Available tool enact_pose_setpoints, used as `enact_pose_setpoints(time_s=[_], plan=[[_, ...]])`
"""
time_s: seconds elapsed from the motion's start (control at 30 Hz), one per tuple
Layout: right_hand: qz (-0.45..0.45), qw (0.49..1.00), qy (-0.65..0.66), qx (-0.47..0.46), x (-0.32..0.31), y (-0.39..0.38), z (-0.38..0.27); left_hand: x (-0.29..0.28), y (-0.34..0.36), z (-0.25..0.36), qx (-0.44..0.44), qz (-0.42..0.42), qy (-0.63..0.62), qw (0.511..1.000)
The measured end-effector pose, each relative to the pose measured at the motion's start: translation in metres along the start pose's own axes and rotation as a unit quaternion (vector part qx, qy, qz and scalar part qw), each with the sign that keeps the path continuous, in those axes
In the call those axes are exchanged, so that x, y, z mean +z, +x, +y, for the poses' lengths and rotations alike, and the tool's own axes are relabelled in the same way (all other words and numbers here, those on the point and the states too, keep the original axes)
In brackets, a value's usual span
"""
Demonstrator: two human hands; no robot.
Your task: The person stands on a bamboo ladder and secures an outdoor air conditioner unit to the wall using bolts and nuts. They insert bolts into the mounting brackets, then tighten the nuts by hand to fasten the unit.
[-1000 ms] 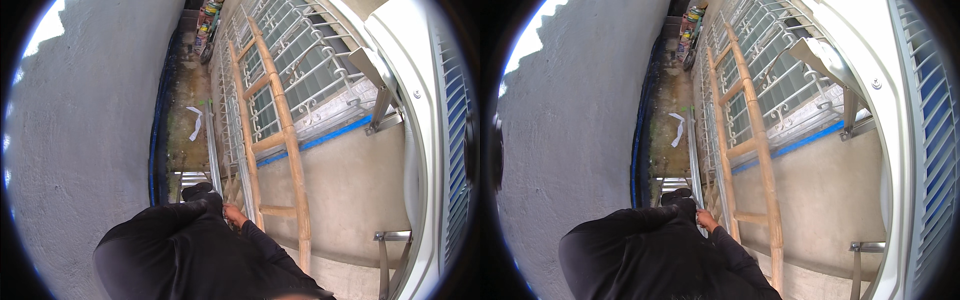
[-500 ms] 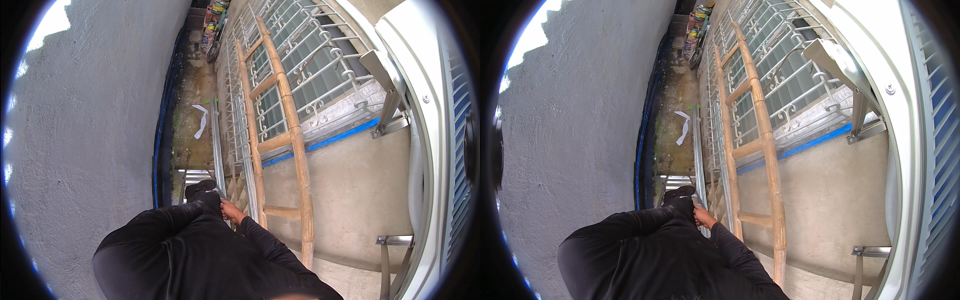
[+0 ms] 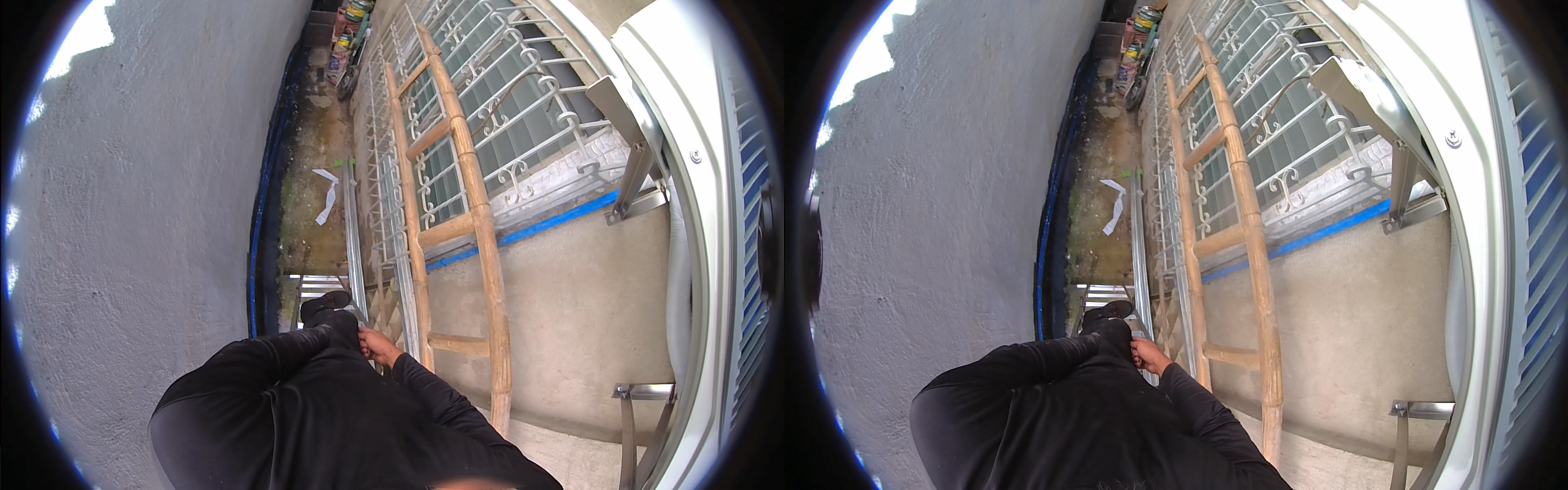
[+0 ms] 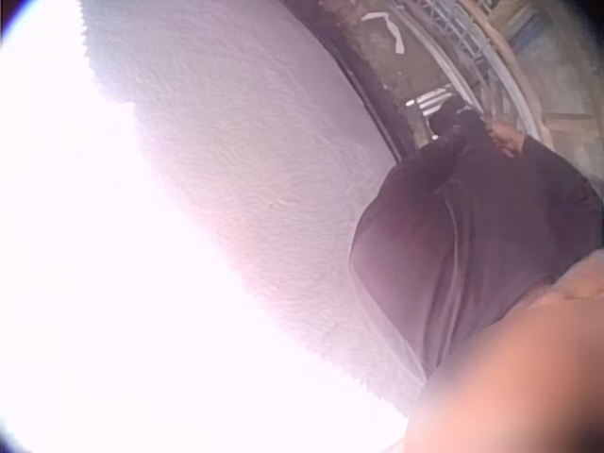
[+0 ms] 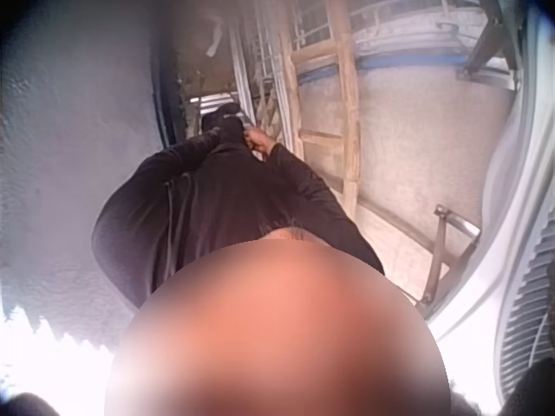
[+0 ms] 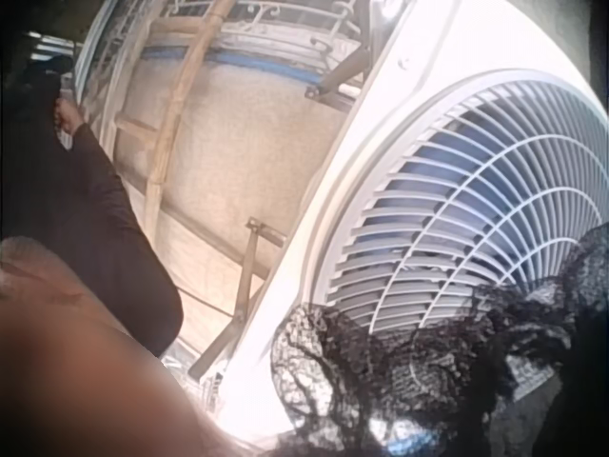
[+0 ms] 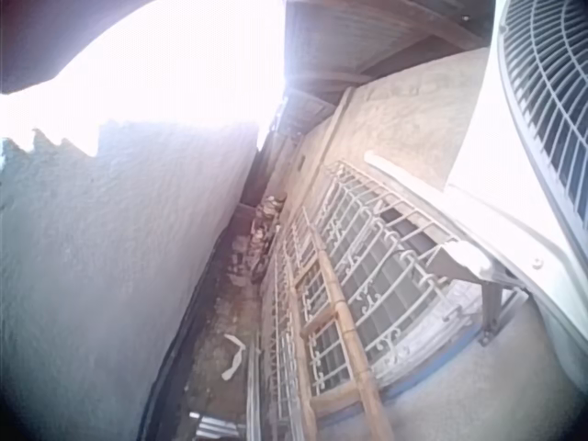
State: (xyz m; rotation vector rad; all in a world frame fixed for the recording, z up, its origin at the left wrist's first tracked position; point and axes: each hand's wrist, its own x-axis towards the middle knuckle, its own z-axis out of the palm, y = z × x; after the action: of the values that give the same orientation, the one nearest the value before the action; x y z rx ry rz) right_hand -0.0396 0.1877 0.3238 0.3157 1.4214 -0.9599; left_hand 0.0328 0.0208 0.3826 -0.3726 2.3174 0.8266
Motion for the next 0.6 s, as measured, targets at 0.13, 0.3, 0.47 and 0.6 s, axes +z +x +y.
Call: enact_pose_setpoints(time_s=[0.13,0.3,0.47,0.6], plan=[[-0.003,1.000,-0.004,-0.009,0.000,-0.001,-0.003,0.012,0.014,-0.009,0.039,-0.007,0.008,0.999],[0.009,1.000,-0.011,0.000,0.004,0.003,-0.001,0.033,0.040,-0.025,0.044,-0.073,-0.096,0.992],[0.000,1.000,0.011,0.011,0.005,0.006,0.003,0.028,0.029,-0.024,0.011,-0.020,-0.057,0.998],[-0.002,1.000,0.016,0.009,0.005,0.010,0.005,0.021,0.016,-0.023,0.030,-0.050,-0.190,0.980]])
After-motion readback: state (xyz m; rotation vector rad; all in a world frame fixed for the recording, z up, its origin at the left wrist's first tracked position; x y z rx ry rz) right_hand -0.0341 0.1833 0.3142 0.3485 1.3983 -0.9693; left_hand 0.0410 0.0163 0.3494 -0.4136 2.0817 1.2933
